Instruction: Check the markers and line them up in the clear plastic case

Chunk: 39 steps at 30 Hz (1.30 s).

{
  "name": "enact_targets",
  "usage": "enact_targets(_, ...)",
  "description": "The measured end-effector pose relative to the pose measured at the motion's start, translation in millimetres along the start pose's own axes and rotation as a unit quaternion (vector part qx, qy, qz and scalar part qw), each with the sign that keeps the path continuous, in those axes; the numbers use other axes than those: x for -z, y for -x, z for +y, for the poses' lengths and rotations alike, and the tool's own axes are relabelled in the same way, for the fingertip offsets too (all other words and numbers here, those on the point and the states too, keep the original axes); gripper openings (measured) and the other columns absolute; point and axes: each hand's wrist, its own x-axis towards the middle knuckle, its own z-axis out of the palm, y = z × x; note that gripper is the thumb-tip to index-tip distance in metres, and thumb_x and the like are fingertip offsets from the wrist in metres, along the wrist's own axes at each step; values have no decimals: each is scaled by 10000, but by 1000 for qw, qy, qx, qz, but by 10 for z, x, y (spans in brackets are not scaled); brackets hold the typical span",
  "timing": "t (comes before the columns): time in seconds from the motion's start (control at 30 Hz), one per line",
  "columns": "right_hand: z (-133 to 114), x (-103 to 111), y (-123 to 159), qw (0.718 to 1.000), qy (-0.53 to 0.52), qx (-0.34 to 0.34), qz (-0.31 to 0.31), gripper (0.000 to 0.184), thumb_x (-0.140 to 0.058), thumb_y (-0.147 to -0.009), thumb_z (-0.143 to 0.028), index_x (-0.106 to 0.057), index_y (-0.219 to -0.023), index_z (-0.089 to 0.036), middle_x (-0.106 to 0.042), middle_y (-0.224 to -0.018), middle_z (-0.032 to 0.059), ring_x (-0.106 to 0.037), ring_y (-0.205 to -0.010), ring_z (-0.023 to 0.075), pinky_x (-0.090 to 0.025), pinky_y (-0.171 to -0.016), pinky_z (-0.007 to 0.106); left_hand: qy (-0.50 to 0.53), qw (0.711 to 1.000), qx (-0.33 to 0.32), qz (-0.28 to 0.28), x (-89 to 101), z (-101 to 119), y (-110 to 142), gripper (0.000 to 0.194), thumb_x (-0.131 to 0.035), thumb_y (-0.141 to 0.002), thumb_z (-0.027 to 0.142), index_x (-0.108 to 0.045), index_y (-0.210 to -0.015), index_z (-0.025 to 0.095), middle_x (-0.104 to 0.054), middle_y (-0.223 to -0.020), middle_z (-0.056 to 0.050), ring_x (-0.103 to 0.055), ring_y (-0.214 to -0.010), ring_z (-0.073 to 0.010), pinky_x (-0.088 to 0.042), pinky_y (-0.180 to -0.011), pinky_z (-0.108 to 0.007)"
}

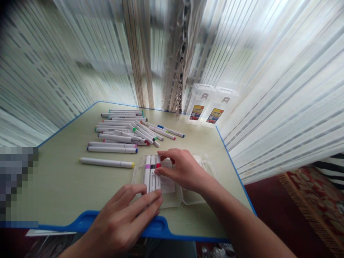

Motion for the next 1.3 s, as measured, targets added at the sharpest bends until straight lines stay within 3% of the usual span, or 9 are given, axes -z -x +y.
enact_targets(0.2,-2,15,6,999,22,27,-17,385,-775,-846,-327,-750,-1185,-145,-744,-1038,84,-634,-826,176,-476,-773,298,8,1000,1,3,-6,8,17,185,-585,-957,141,-759,-1011,108,-768,-1069,-82,-593,-935,-254,-479,-793,-376)
enact_targets(0.5,-30,58,-37,999,44,14,-27,360,-802,-825,-324,-753,-1138,-153,-723,-1025,71,-626,-815,165,-469,-755,279,16,999,14,-33,51,15,-25,202,-568,-967,141,-762,-1015,108,-777,-1078,-65,-580,-945,-258,-432,-808,-390)
enact_targets(0.67,-18,42,-35,999,44,21,-23,376,-808,-817,-340,-746,-1132,-144,-718,-1007,70,-621,-796,158,-465,-735,272,25,1000,10,-14,13,-10,27,247,-509,-995,154,-752,-1030,124,-769,-1104,-59,-565,-959,-260,-413,-816,-393)
enact_targets(0.93,27,-5,-15,999,38,37,-10,363,-803,-821,-331,-738,-1122,-140,-725,-998,71,-624,-800,162,-466,-740,275,44,998,25,-27,9,-16,74,178,-605,-941,136,-744,-1052,145,-757,-1107,-64,-558,-984,-263,-434,-862,-383)
enact_targets(1.17,8,-28,28,999,0,24,31,378,-790,-825,-320,-720,-1156,-152,-758,-992,59,-622,-721,148,-480,-695,282,62,997,44,-34,52,5,43,165,-682,-884,152,-735,-1041,160,-746,-1085,-74,-584,-990,-248,-488,-883,-371)
enact_targets(1.3,9,42,45,996,-10,28,79,277,-720,-885,-336,-738,-1088,-148,-759,-931,61,-633,-702,146,-479,-664,278,109,992,63,20,70,12,43,147,-662,-871,145,-724,-1002,168,-734,-1025,-79,-606,-969,-223,-506,-870,-346)
